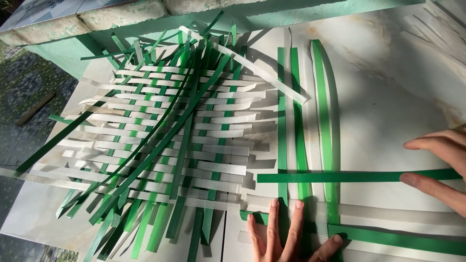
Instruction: Weaving green and white plastic strips together to create a mat-like structure.
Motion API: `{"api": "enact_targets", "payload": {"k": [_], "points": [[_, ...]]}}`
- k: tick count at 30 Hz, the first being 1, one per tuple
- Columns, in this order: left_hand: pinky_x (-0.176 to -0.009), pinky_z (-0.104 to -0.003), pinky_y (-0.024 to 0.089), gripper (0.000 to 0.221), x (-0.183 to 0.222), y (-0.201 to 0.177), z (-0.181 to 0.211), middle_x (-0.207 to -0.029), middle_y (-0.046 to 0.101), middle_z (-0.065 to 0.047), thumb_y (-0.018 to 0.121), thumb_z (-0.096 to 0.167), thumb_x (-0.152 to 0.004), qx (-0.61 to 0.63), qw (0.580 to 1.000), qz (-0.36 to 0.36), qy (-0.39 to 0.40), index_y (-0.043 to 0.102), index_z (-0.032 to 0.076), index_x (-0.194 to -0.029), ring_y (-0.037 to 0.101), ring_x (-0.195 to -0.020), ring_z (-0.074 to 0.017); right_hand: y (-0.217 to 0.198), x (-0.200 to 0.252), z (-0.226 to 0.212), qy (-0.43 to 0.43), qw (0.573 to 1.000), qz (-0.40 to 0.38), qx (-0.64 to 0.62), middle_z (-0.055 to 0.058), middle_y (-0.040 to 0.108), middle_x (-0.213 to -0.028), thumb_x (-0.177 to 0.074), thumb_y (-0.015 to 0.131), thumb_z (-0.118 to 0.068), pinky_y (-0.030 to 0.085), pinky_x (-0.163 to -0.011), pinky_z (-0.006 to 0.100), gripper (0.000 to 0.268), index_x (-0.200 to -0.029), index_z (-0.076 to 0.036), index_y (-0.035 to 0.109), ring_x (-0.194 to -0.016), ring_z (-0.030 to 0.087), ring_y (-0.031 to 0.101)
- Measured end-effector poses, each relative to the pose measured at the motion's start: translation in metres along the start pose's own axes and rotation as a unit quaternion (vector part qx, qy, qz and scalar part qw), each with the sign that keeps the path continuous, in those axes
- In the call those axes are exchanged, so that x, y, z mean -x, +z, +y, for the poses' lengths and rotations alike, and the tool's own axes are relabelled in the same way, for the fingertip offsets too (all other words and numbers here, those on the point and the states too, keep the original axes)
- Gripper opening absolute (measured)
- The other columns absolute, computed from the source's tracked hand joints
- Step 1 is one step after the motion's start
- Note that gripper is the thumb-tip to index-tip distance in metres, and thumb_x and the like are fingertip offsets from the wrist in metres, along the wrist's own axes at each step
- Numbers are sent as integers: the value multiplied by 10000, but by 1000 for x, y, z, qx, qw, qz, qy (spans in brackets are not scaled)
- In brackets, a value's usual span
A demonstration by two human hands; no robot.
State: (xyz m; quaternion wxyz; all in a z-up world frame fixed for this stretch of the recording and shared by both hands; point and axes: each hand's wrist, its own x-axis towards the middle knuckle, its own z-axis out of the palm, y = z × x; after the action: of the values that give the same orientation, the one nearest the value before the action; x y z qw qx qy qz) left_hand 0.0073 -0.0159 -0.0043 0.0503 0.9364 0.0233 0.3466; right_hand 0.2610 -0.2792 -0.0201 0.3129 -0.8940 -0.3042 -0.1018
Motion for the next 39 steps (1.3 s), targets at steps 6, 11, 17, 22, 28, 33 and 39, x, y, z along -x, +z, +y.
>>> {"api": "enact_targets", "payload": {"k": [6, 11, 17, 22, 28, 33, 39], "points": [[-944, -727, 400, 536, 2, 6, 1, -1372, 623, 17, 656, 724, -893, -23, 1000, 9, -6, 407, 589, -1348, 628, -1216, -378, 13, -35, -152, 1, 947, -258, 192, -140, 632, -958, -730, 757, -529, 519, -719, 332, 386, -981, -269, 618, -845, 118, 644], [-912, -721, 440, 532, 2, 8, -1, -1352, 630, 9, 654, 739, -895, -28, 999, 32, -2, 407, 583, -1339, 656, -1187, -376, -6, -50, -168, 99, 927, -329, 153, -211, 686, -906, -901, 512, -469, 504, -712, 256, 169, -1025, -391, 596, -790, 71, 681], [-917, -749, 407, 525, 1, 3, -1, -1368, 617, -7, 680, 724, -877, 1, 1000, 22, -9, 458, 571, -1327, 619, -1215, -400, -38, -54, -137, -7, 984, -118, 131, 5, 394, -440, -958, 431, -260, 341, -509, 302, 298, -705, -161, 555, -429, 168, 400], [-905, -748, 413, 569, 3, 6, -2, -1386, 598, -11, 661, 767, -877, -11, 1000, 16, 1, 422, 571, -1355, 609, -1221, -403, -33, -60, -129, 10, 972, -90, 217, 42, 321, -398, -837, 611, -438, 279, -486, 316, 428, -547, -142, 505, -411, 192, 323], [-899, -745, 427, 584, 2, 5, -2, -1368, 622, -3, 659, 771, -890, -16, 999, 29, -3, 396, 561, -1367, 629, -1207, -394, -21, -62, -111, -71, 968, -68, 232, 47, 159, -483, -736, 645, -376, 210, -468, 370, 498, -499, -104, 302, -466, 228, 197], [-905, -760, 405, 587, 2, 4, -2, -1370, 630, -8, 675, 762, -886, 3, 1000, 20, -7, 412, 555, -1368, 617, -1219, -405, -21, -70, -89, -95, 974, -56, 199, 45, 111, -526, -666, 642, -300, 182, -460, 379, 494, -503, -89, 226, -479, 234, 160], [-908, -764, 402, 602, 4, 5, -4, -1370, 636, -14, 683, 776, -879, 6, 1000, 17, -8, 409, 554, -1367, 628, -1210, -412, -17, -75, -51, -26, 996, -80, 33, 9, 95, -496, -617, 667, -109, 110, -436, 337, 507, -481, -74, 180, -432, 164, 120]]}}
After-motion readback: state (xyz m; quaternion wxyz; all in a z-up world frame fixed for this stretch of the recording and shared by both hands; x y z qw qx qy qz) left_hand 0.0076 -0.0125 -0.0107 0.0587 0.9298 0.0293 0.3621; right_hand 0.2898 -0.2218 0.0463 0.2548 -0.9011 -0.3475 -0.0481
